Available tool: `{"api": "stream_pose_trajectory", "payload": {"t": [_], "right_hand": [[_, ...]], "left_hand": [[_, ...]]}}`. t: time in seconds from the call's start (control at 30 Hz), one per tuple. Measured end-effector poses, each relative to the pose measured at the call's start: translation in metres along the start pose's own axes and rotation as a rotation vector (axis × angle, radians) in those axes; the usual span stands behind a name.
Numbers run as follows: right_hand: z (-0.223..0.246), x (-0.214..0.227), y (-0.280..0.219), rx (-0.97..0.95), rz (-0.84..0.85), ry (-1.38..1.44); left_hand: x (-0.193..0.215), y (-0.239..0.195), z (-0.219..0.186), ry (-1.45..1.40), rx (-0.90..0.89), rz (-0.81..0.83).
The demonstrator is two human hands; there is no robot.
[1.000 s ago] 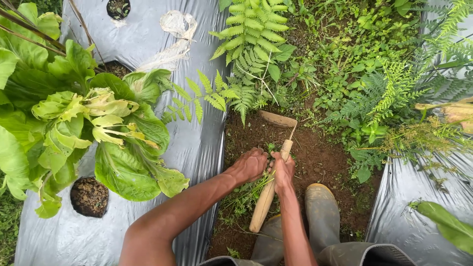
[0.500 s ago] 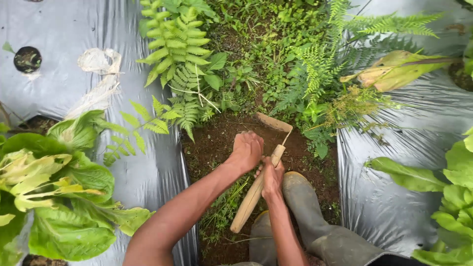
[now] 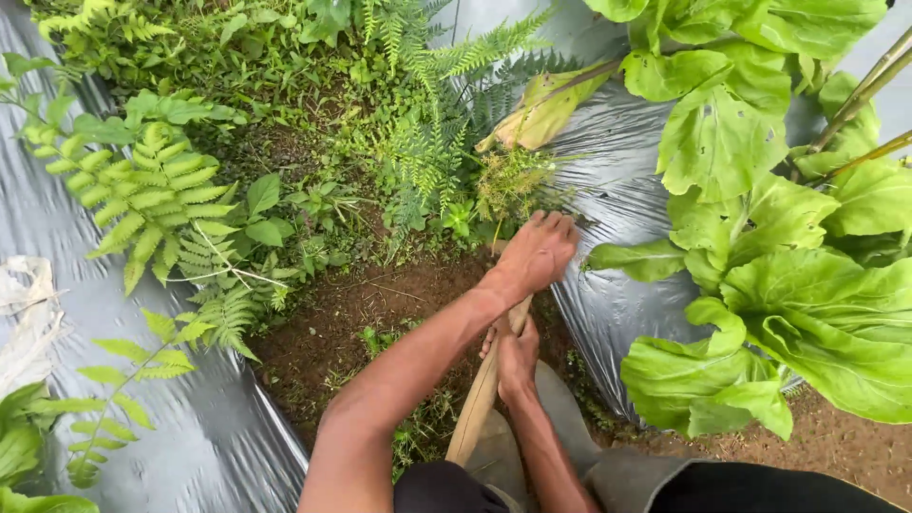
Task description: Using a hand hoe to remove weeds from a garden bed between plastic mulch.
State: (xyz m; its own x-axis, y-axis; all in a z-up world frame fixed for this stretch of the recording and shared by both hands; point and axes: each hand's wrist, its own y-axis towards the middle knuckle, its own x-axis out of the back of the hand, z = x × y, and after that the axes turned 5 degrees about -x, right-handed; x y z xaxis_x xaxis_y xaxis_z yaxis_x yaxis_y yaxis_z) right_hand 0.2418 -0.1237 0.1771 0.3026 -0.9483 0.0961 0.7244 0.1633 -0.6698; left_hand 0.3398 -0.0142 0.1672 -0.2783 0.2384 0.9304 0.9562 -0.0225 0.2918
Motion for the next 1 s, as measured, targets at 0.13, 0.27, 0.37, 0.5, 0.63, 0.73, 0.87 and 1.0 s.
{"api": "stream_pose_trajectory", "payload": {"t": [0.13, 0.27, 0.37, 0.5, 0.63, 0.73, 0.87, 1.0], "right_hand": [[-0.024, -0.001, 0.031, 0.077, 0.022, 0.016], [-0.051, -0.007, 0.050, 0.049, -0.051, 0.063], [-0.054, -0.019, 0.056, 0.040, -0.067, 0.121], [-0.084, -0.030, 0.075, -0.076, -0.045, 0.180], [-0.082, -0.028, 0.079, -0.139, -0.094, 0.156], [-0.052, -0.036, 0.067, -0.118, -0.133, 0.197], [0.023, -0.037, 0.023, 0.058, -0.168, 0.263], [0.020, -0.035, 0.026, 0.043, -0.114, 0.253]], "left_hand": [[0.072, -0.012, 0.029, 0.199, 0.066, 0.265], [0.037, -0.038, 0.063, 0.457, 0.117, 0.435], [0.032, -0.039, 0.060, 0.379, 0.229, 0.454], [-0.014, -0.040, 0.082, 0.467, 0.181, 0.563], [0.000, -0.012, 0.082, 0.490, 0.267, 0.652], [-0.003, 0.005, 0.091, 0.578, 0.258, 0.868], [-0.053, 0.006, 0.106, 0.375, 0.487, 0.812], [-0.062, -0.019, 0.099, 0.339, 0.478, 0.874]]}}
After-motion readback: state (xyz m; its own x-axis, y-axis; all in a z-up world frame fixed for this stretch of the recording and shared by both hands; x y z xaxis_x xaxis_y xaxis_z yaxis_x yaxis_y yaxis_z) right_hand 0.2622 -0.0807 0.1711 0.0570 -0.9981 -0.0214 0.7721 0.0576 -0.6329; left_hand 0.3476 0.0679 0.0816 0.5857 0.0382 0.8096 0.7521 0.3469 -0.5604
